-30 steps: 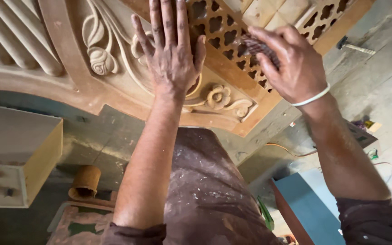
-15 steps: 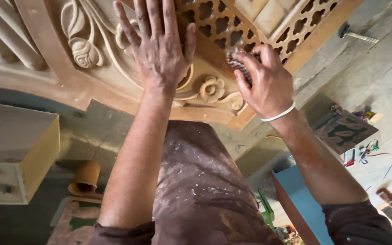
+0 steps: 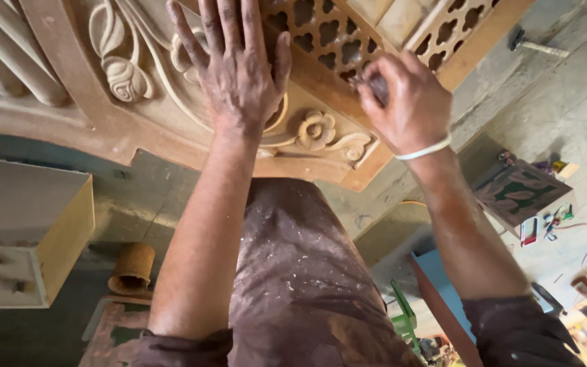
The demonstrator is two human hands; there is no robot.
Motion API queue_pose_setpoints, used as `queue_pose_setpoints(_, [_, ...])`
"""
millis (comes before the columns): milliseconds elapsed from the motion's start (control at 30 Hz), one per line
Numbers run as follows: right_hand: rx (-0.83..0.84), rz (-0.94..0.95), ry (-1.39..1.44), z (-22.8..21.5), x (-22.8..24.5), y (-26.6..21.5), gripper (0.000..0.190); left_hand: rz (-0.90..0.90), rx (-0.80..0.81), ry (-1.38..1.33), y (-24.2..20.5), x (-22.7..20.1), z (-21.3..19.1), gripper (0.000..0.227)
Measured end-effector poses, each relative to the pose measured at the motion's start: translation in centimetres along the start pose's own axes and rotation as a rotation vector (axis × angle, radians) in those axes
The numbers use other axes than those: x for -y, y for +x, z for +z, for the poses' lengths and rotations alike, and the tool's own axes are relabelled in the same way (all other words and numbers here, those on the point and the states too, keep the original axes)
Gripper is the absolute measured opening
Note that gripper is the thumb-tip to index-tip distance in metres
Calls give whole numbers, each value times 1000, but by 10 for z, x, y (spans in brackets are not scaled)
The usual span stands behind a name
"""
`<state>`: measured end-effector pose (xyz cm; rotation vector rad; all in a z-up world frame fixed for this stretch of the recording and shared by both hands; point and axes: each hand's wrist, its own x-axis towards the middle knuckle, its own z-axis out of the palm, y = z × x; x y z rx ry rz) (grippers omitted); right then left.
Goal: The person applies a dark liquid finish to a large, intricately carved wooden panel using a cloth. They repeatedly dip the cloth into a metal container and wipe the finish onto the lattice and relief carvings, working systematically across the surface.
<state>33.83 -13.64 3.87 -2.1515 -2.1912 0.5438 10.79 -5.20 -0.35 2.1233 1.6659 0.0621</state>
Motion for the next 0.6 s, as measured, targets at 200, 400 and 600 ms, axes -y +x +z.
queue_pose_setpoints(200, [-157, -4, 24, -10, 2, 12, 23, 85, 86, -16, 1, -3, -10, 68])
queue_pose_setpoints(400, [-140, 74, -28, -5, -16, -1, 26, 63, 145, 22, 2, -5, -16, 68])
queue_pose_setpoints(600, [-151, 149, -134, 29, -13, -1, 26, 149, 112, 30, 0, -6, -21, 67])
